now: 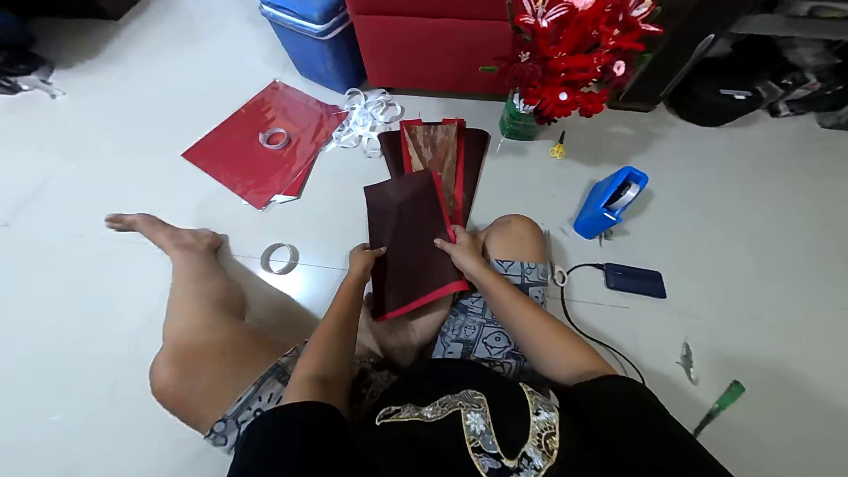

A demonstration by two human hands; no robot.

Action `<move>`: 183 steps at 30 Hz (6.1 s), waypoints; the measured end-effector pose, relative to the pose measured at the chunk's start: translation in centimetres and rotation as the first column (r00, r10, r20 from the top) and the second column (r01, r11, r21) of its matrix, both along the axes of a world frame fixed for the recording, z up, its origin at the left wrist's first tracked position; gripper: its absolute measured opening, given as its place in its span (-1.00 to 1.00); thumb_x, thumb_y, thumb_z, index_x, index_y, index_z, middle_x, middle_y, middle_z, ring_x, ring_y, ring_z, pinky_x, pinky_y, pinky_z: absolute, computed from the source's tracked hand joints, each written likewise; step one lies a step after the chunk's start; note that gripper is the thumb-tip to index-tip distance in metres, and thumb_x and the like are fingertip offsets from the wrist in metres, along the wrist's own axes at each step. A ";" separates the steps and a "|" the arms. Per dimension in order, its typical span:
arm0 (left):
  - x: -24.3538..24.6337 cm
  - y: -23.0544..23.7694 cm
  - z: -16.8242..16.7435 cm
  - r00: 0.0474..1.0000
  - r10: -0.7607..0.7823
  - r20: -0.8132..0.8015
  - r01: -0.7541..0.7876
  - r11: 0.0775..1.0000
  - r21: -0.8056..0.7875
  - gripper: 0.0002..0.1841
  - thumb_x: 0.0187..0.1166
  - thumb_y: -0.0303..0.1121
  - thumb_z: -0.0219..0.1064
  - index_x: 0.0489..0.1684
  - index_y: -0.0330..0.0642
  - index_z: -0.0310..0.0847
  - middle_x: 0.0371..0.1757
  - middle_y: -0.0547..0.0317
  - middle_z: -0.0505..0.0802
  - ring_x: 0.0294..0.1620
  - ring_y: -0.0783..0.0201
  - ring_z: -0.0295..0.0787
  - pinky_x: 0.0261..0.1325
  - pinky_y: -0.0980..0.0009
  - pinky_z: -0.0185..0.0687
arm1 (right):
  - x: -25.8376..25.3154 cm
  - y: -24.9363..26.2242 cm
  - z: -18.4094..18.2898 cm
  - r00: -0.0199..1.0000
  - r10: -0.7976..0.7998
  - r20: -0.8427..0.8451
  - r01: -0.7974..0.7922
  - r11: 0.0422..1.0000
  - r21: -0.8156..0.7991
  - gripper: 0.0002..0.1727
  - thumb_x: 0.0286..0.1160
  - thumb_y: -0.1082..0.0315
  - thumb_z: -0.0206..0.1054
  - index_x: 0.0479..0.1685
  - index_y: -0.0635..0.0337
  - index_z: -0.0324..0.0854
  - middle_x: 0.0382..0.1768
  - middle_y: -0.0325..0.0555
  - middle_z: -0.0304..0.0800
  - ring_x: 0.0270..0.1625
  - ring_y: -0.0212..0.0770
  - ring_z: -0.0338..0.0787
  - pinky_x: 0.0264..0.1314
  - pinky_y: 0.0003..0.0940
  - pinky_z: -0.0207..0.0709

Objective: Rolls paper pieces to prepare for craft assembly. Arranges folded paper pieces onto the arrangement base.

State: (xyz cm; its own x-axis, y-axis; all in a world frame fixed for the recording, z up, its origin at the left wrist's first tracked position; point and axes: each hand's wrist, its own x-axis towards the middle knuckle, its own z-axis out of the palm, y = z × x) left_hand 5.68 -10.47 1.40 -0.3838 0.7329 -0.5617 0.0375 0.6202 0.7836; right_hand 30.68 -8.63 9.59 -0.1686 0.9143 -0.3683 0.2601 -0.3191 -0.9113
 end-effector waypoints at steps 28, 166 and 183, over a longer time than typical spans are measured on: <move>-12.9 2.3 -1.6 0.970 0.201 -0.136 -0.206 0.978 -0.019 -0.60 0.58 -0.39 0.43 0.32 -0.40 0.59 0.20 -0.28 0.80 0.17 -0.03 0.81 0.28 0.00 0.69 | 4.4 18.5 -2.6 0.902 0.075 0.424 -0.059 0.997 -0.051 -0.69 0.69 0.39 0.27 0.23 0.47 0.62 0.22 0.40 0.69 0.31 0.19 0.69 0.41 0.16 0.51; -5.3 1.1 1.1 0.879 -0.023 0.476 -0.105 0.965 0.240 -0.28 0.87 0.15 -0.47 0.91 -0.07 -0.12 0.61 -0.15 0.61 0.46 0.01 0.68 0.39 0.03 0.61 | -19.0 6.8 12.9 0.632 0.546 0.550 -0.741 0.633 0.222 0.13 0.28 0.67 0.42 0.94 0.23 -0.19 0.93 0.12 -0.15 0.59 0.28 0.57 0.45 0.27 0.57; -9.9 1.1 0.1 0.781 0.269 0.564 -0.330 0.944 0.007 -0.60 0.75 -0.33 0.25 0.42 -0.41 0.45 0.05 -0.17 0.81 -0.04 0.16 0.80 0.09 0.22 0.74 | -21.9 0.5 -1.1 0.226 0.845 0.484 -0.950 0.302 -0.083 0.15 0.32 0.59 0.35 0.98 -0.03 -0.27 0.91 0.32 -0.29 0.39 0.35 0.70 0.33 0.23 0.61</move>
State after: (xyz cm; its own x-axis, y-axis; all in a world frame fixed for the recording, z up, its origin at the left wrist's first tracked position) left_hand -4.24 -9.34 1.47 -0.2435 0.6960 -0.6755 -0.5912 0.4456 0.6723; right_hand 8.79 -8.14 8.46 -0.8269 0.2962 -0.4781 0.5591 0.5256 -0.6412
